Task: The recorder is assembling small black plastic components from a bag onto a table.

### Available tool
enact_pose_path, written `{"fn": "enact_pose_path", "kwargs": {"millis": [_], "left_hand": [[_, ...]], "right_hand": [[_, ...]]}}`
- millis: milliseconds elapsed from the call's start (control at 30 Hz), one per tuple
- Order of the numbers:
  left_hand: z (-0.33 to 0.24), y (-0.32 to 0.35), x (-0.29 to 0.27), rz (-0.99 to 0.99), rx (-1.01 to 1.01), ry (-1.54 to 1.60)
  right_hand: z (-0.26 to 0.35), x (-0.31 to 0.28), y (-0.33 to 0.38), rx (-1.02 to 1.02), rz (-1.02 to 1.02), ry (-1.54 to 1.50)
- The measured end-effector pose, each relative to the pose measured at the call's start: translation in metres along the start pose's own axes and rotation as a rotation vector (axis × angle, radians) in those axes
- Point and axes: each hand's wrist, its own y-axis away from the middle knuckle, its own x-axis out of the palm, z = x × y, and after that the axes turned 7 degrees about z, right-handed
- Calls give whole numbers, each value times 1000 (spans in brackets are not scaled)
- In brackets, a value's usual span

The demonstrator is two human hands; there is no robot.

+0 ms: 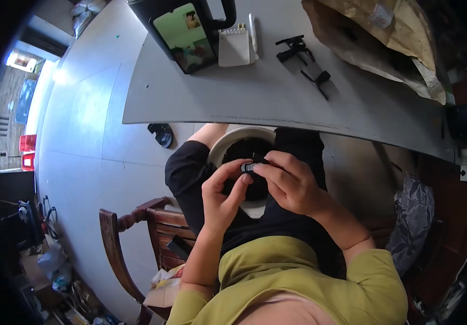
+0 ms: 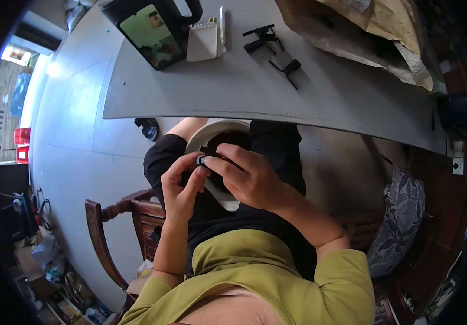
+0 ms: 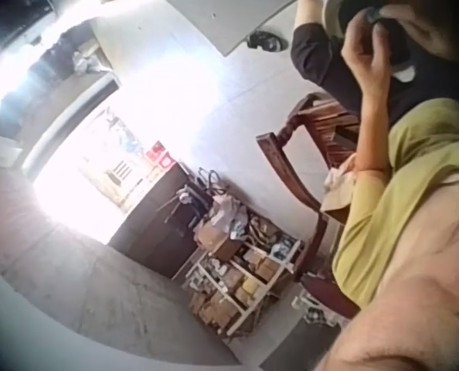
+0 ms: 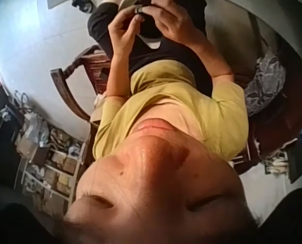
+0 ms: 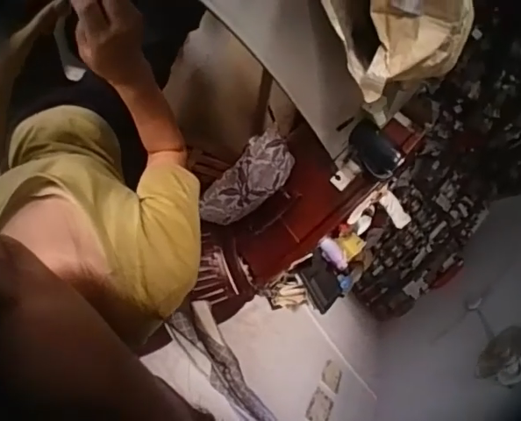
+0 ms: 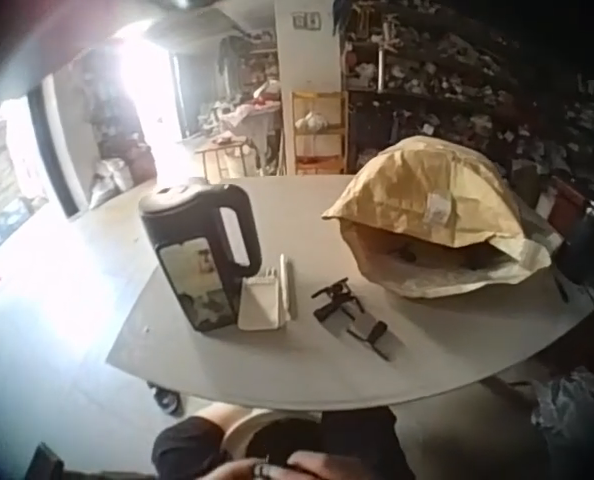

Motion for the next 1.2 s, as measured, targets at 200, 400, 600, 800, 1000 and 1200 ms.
{"fn": "enact_pose_path", "kwargs": {"millis": [200,400,600,800,1000,1200], "left_hand": [[-7,2,-4,24,362,-576],[-1,18,-3,144,305,-452],[13,30,0,244,-55,245],[13,31,6,221,-3,209],[17,31,14,172,-7,318],[7,40,-6,149,11,286]], "right_hand": [[4,4,2,443,-48,-817],[15,2,8,616,261,-997],[27,17,12,458,119,-705],[30,13,12,517,150,-706],[35,22,17,365,34,-340],[42,37,18,122,46,-110]]}}
